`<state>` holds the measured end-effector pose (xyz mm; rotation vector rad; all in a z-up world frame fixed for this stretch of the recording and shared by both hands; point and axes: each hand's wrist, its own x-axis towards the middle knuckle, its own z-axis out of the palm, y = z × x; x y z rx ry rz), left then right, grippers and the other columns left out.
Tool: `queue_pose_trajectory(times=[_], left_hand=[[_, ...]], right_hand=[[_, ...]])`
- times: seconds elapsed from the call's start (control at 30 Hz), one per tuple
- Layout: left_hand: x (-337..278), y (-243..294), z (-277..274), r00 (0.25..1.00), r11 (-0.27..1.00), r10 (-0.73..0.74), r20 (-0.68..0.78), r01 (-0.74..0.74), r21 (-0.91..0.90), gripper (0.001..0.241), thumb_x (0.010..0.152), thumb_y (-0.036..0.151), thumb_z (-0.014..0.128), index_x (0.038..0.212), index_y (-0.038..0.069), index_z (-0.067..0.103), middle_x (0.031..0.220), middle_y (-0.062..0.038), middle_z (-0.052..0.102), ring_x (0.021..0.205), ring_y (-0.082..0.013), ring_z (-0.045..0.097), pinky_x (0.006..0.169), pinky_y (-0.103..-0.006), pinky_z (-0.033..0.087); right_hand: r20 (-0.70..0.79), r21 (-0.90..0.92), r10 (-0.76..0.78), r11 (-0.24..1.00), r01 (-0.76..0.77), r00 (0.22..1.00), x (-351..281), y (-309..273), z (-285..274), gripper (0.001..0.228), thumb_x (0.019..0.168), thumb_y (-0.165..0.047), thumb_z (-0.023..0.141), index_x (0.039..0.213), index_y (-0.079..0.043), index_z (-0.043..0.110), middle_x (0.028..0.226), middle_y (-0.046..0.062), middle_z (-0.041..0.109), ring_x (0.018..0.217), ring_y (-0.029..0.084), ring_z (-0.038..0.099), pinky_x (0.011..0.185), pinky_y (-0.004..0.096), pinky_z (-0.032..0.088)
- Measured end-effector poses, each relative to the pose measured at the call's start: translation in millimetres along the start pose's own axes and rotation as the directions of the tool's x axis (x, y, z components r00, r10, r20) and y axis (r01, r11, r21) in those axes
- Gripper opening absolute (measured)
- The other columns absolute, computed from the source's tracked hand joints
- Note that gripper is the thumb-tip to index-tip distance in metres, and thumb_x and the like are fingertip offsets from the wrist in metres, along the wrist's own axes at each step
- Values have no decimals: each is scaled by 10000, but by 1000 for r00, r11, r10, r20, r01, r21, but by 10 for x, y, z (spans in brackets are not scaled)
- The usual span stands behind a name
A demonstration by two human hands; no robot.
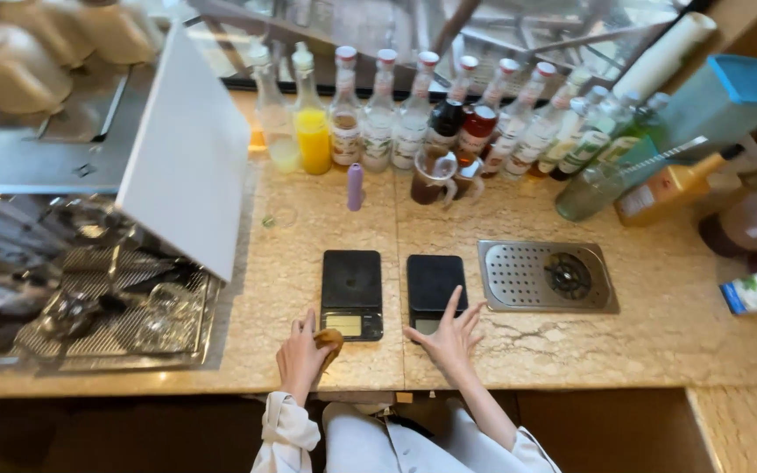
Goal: The person cleans a bar counter by wiping it with a cloth and spray cleaner. They handle various items, including cups, a scale, and bottles, moving them aside to clean the surface.
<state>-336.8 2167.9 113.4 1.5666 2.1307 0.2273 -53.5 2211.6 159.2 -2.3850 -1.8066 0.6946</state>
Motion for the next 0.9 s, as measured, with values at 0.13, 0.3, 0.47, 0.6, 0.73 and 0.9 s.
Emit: queue_pose_trajectory(times=[0.13,0.3,0.47,0.6,0.73,0.9], left_hand=[[-485,-146,-291,961,834,-243,-130,139,-534,398,871,506,751,835,123,651,897,-31,684,827,-215,647,727,-334,472],[-1155,-1026,-361,753,126,-655,69,199,-972,688,881,695,531,798,34,702,720,-131,726,672,-231,677,565,-327,465],[-1995,-2347,-95,703,-555,-698,136,-412,-723,566,1046,554,462,1183,54,687,1138,-107,708,1047,-235,683,853,-417,561],[-2726,-3176,-115,554,-586,-794,251,-586,-560,405,980,210,496,1314,-7,572,1278,-224,646,1140,-344,633,959,-425,517],[-3364,-3819,-248,514,-534,-843,159,-764,-363,419,891,122,495,1283,0,577,1310,-234,617,1119,-446,605,972,-641,498],[-3928,-4115,-1091,512,-554,-808,291,-828,-83,389,975,106,544,1334,-17,462,1378,-295,576,1268,-455,587,1078,-804,367]], right_hand=[[-383,98,-295,929,356,875,-12,-149,-83,1215,768,-747,650,1660,-188,44,1669,298,-155,1561,462,-123,1163,698,48],[-508,197,-675,515,834,536,-571,-994,-170,592,1011,-267,616,1537,-103,399,1636,222,261,1508,416,303,1163,573,314],[-396,357,-894,62,932,211,-1421,-1961,290,360,1056,-145,543,1403,-53,517,1480,199,467,1392,345,501,1152,476,422],[-191,506,-982,-95,857,5,-2198,-2703,932,362,1007,-108,567,1367,-73,561,1430,174,545,1367,303,532,1167,435,409],[-74,670,-962,-243,701,-263,-3050,-3539,1476,340,1048,-126,517,1383,-72,538,1464,182,488,1376,331,529,1126,461,463],[-84,706,-941,-288,646,-327,-3861,-4473,1920,442,913,18,635,1340,-97,641,1415,146,540,1270,337,612,1048,478,510]])
